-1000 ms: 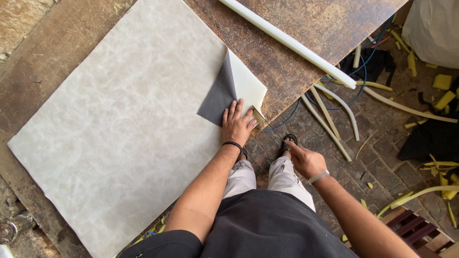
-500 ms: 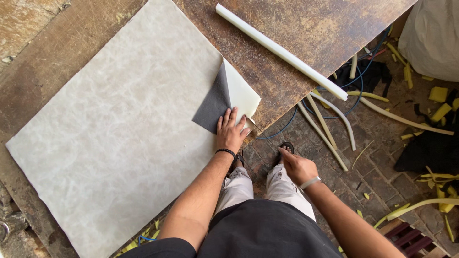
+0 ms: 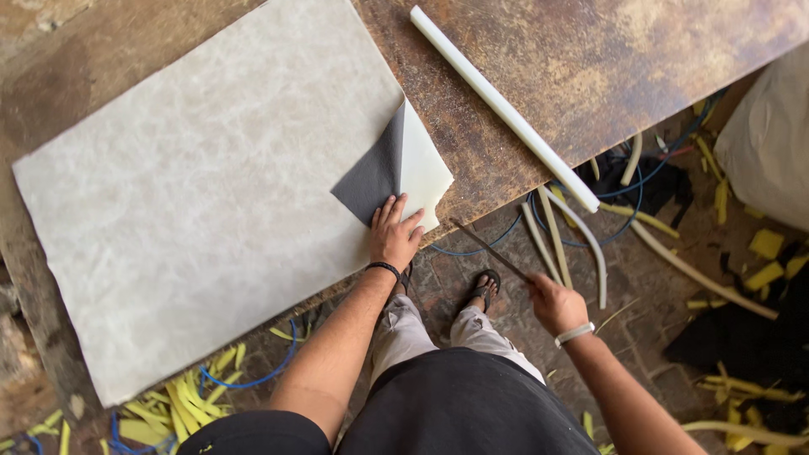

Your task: The person smooths a fabric sheet on a worktable, sprays adhesive onto the surface, and lays a second fabric layer over it. They then place a foam board on the table, cover it with fabric, and trim the excess fabric along the edges using a straight blade. The person handles fabric, foam board, and tools throughout the process.

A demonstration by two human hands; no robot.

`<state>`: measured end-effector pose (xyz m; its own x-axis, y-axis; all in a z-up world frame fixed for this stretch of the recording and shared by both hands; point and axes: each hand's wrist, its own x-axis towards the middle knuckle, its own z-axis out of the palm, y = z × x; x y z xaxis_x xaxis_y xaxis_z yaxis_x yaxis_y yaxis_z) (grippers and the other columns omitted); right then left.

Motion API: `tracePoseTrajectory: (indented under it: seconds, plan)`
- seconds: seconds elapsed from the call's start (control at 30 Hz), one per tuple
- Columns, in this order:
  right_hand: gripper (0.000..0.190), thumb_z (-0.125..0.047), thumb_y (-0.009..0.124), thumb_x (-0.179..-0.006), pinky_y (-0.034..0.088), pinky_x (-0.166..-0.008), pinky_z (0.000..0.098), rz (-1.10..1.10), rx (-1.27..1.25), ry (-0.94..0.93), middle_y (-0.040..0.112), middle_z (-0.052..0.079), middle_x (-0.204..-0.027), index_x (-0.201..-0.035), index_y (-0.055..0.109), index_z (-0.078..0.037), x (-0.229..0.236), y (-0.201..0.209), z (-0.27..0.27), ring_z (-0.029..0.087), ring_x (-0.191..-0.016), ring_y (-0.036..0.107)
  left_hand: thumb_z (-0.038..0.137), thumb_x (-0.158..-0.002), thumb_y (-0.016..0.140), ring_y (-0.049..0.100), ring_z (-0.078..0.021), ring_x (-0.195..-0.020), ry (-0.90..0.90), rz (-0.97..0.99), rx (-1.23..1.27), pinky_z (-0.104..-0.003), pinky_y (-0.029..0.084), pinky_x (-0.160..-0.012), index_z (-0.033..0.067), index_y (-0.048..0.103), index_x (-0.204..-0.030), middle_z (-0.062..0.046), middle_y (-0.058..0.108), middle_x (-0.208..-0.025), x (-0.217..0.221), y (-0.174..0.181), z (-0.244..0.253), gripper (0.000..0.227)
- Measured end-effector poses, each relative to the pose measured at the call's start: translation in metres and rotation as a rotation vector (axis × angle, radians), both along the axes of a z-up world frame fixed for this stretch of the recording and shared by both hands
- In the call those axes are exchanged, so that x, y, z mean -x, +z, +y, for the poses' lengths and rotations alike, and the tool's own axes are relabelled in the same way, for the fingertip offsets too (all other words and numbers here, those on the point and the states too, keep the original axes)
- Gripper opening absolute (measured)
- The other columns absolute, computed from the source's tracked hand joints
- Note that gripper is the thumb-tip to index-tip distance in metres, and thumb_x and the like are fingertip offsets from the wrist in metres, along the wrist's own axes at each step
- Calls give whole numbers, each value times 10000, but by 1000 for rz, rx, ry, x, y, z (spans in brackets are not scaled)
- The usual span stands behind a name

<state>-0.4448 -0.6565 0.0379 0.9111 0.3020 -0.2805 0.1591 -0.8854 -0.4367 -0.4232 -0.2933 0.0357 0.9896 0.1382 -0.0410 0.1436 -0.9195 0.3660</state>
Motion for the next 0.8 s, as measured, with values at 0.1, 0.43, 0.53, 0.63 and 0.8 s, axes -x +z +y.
tracePoseTrajectory:
  seconds: [0.1, 0.43, 0.53, 0.63, 0.8]
  plan:
    - [171, -290, 668, -975, 626, -628, 380, -123, -125, 115, 781, 40, -943, -1052, 759, -168, -61, 13, -8, 231, -716, 754, 387, -825, 804, 472, -284, -1365, 133, -16, 14, -500, 353, -1154, 253, 765, -1175, -73, 574, -1408, -2, 12, -21, 377]
    - [203, -312, 634, -1001, 624, -651, 373, -329, -85, 475, 791, -14, -1006, -1101, 796, -241, -207, 52, 50, 217, -773, 753, 430, -731, 870, 623, -281, -1041, 480, 105, 20, -419, 544, -855, 108, 725, -1159, -101, 630, -1089, -26, 25, -76, 555]
    - [200, -344, 630, -1012, 614, -607, 355, -336, -19, 560, 795, -33, -1028, -1090, 796, -265, -232, 48, 60, 195, -773, 755, 347, -836, 815, 665, -249, -1010, 615, 47, 117, -413, 574, -783, 158, 770, -1044, -65, 668, -1072, -33, 11, -75, 284]
    - [207, -354, 613, -1032, 591, -539, 316, -316, 56, 610, 792, -53, -1073, -1120, 792, -298, -253, 38, 56, 162, -745, 745, 290, -906, 760, 710, -219, -904, 571, 52, 286, -403, 580, -795, 181, 786, -925, -20, 713, -1022, -29, -2, -74, 113]
    - [228, -369, 588, -1030, 536, -422, 270, -244, 168, 716, 776, -66, -1134, -1144, 782, -337, -294, 17, 66, 104, -677, 724, 241, -877, 763, 678, -283, -854, 689, -18, 283, -438, 563, -754, 140, 771, -844, -63, 683, -956, -28, -2, -82, 108]
